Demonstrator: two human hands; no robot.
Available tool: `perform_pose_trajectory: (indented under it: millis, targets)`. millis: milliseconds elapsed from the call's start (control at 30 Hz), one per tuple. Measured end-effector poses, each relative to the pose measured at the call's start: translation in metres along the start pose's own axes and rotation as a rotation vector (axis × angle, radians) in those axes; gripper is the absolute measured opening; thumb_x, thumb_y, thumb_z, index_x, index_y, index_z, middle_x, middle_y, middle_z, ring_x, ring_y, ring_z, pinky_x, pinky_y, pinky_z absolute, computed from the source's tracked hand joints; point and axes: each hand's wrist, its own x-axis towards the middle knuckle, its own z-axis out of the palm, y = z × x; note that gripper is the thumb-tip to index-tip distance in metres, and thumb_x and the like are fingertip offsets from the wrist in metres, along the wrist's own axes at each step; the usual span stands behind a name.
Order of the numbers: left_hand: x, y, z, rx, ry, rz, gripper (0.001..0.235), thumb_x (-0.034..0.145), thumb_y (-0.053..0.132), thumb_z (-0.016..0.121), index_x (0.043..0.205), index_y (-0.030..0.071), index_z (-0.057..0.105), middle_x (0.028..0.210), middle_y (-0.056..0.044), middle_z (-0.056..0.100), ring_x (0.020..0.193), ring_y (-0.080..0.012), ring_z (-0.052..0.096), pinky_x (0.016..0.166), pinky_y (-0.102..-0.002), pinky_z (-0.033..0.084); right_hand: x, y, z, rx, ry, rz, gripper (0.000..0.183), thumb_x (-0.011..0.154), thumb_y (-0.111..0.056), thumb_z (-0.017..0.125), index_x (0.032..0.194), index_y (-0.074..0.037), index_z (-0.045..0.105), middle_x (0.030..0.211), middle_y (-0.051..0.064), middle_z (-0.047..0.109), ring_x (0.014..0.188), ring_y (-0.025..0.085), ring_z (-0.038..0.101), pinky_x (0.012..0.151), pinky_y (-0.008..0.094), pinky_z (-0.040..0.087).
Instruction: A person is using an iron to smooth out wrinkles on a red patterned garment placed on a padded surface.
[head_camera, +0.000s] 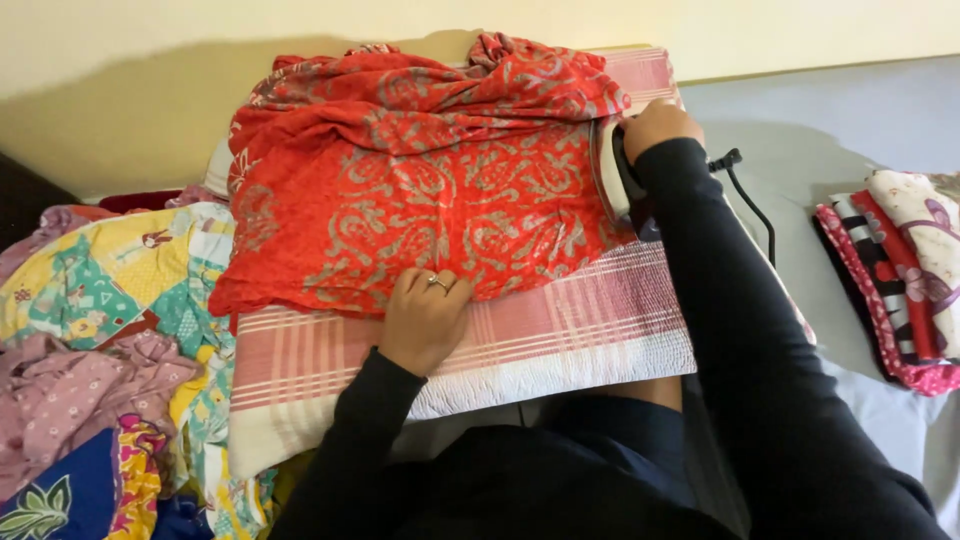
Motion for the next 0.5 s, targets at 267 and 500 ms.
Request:
perform_pose_trajectory:
  millis: [267, 500]
  targets:
    - [-0.008, -0.001, 0.006, 0.036, -0.030, -0.057, 0.008, 0.069, 0.006, 0.049, 0.072, 0.013, 0.054, 0.061, -0.002, 0.045, 0.057, -0.0210, 0.045, 0.061, -0.032, 0.036, 0.025, -0.011, 0.000, -0.290, -0.060, -0.041, 0.033, 0.090, -0.008, 0.035, 0.104, -0.004, 0.065, 0.103, 0.018, 0.060, 0.087, 0.031, 0.062, 0.067, 0.037, 0.054]
    - [-0.009, -0.003, 0.007, -0.140, -0.174, -0.071, 0.008, 0.075, 0.016, 0.049, 0.067, 0.013, 0.049, 0.057, -0.002, 0.047, 0.051, -0.0208, 0.045, 0.056, -0.034, 0.034, -0.022, -0.018, -0.019, -0.180, -0.110, -0.048, 0.036, 0.094, -0.015, 0.032, 0.114, 0.004, 0.056, 0.113, 0.025, 0.053, 0.100, 0.038, 0.055, 0.076, 0.047, 0.050]
